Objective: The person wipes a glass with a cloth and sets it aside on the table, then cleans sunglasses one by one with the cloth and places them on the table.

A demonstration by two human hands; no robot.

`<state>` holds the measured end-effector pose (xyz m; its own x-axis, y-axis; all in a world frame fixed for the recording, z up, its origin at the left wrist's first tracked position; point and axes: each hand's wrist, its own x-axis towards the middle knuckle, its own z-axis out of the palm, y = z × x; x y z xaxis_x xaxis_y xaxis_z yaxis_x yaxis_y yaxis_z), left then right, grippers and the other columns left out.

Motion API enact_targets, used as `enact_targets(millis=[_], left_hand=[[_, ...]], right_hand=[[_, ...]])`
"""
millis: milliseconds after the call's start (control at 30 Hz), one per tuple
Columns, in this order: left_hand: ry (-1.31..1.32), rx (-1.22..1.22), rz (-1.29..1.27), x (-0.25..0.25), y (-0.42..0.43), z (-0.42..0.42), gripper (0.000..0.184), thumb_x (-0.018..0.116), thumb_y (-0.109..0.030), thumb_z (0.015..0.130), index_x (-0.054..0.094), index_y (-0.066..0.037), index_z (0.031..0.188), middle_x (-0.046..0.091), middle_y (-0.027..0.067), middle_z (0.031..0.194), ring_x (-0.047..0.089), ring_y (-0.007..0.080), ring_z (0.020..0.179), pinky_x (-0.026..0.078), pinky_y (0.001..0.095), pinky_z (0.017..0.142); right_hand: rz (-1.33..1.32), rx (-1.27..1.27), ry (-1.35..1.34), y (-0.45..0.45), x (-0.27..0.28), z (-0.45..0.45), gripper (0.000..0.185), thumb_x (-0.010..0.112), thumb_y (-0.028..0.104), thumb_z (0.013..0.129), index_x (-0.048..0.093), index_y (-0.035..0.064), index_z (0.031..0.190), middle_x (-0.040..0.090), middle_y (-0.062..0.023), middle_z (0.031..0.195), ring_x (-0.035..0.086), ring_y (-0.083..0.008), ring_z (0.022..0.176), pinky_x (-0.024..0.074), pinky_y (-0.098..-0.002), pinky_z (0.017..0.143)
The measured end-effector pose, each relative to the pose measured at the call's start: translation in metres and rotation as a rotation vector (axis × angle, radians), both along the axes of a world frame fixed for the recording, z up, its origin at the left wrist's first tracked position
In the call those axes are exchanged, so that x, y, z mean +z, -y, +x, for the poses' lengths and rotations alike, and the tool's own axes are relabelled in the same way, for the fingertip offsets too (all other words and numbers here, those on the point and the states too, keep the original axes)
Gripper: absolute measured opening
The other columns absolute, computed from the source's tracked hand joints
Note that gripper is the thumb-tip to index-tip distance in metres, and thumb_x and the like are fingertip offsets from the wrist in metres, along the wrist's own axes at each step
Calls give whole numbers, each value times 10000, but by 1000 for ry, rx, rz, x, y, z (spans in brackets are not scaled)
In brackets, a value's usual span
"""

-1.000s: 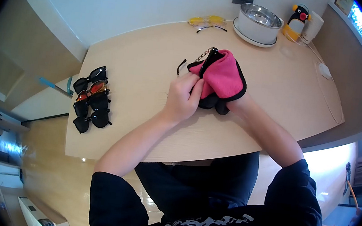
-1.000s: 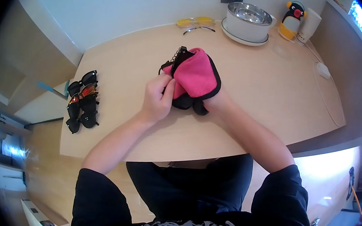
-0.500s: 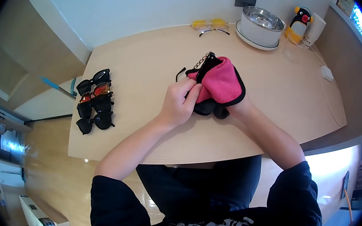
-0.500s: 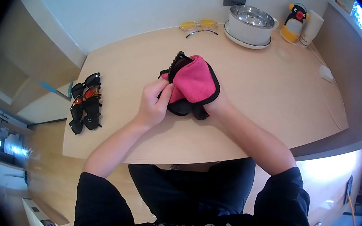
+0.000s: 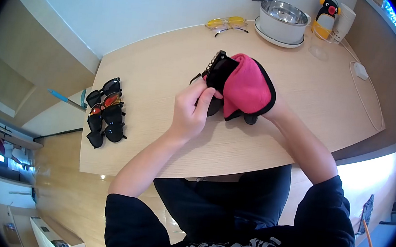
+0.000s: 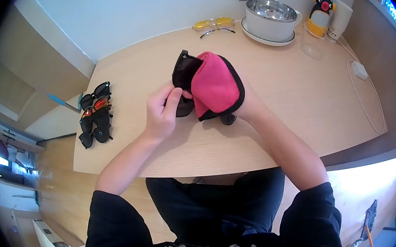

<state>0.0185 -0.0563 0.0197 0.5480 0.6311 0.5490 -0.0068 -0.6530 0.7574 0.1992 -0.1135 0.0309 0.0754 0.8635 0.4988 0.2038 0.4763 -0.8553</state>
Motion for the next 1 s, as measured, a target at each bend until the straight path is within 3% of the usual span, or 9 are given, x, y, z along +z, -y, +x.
enact_targets(millis=[367, 400, 433, 500, 567, 633, 700, 900, 1000], left_hand=[[151, -117, -233, 11, 6, 1, 260, 443, -144, 907, 562, 22, 747, 580, 100, 717, 545, 172, 697, 424, 281, 663], [201, -173, -363, 12, 5, -3, 296, 419, -186, 922, 557, 21, 761, 587, 108, 737, 560, 175, 754, 442, 306, 718], [189, -171, -370, 13, 0, -7, 296, 419, -186, 922, 557, 21, 761, 587, 108, 737, 560, 175, 754, 442, 306, 718], [232, -503, -489, 15, -16, -11, 353, 391, -247, 928, 547, -1, 729, 583, 120, 725, 567, 235, 768, 440, 351, 745], [176, -566, -510, 16, -14, -9, 368, 377, -257, 932, 538, -9, 712, 575, 123, 711, 565, 269, 770, 442, 366, 745], [75, -583, -573, 18, -4, -5, 364, 378, -250, 932, 535, -9, 708, 568, 121, 702, 563, 265, 759, 444, 363, 740], [80, -613, -595, 12, -2, -4, 362, 378, -249, 932, 535, -8, 712, 562, 118, 694, 561, 265, 748, 445, 364, 738], [153, -675, -624, 14, 1, -5, 388, 363, -282, 940, 511, -25, 690, 546, 112, 686, 553, 243, 715, 442, 354, 685], [311, -725, -775, 6, -4, -7, 385, 329, -312, 950, 475, -85, 676, 490, 60, 669, 517, 217, 687, 423, 335, 681]], right_hand=[[367, -221, 105, -4, -4, 21, 293, 698, 129, 704, 596, -3, 945, 635, -84, 870, 602, -159, 813, 472, -292, 734], [31, -374, 521, 4, 18, 11, 178, 643, 139, 749, 610, 28, 883, 617, -70, 804, 596, -167, 797, 467, -287, 763], [77, -268, -158, 5, 19, 8, 128, 655, 64, 669, 616, 15, 781, 616, -78, 857, 593, -164, 827, 461, -276, 762], [-185, -57, 247, 3, 54, 19, 216, 628, -21, 591, 607, -12, 805, 599, -71, 891, 578, -149, 845, 451, -262, 766], [219, -83, 337, -13, 30, 18, 234, 575, 98, 744, 542, -11, 949, 559, -58, 796, 528, -134, 693, 445, -252, 618], [-150, 160, -241, 2, 32, -1, 234, 552, 83, 772, 525, 14, 995, 580, -85, 832, 562, -172, 699, 463, -257, 635], [533, -179, 463, -4, 22, 3, 240, 531, 112, 815, 544, 30, 1040, 600, -83, 844, 580, -199, 699, 475, -271, 668], [-66, 134, 1, 2, 9, 3, 266, 609, 80, 758, 531, 33, 1009, 572, -90, 952, 553, -184, 870, 440, -280, 773], [111, 114, 105, -7, 2, -4, 226, 680, 47, 691, 568, 36, 886, 588, -71, 745, 580, -152, 688, 466, -276, 638]])
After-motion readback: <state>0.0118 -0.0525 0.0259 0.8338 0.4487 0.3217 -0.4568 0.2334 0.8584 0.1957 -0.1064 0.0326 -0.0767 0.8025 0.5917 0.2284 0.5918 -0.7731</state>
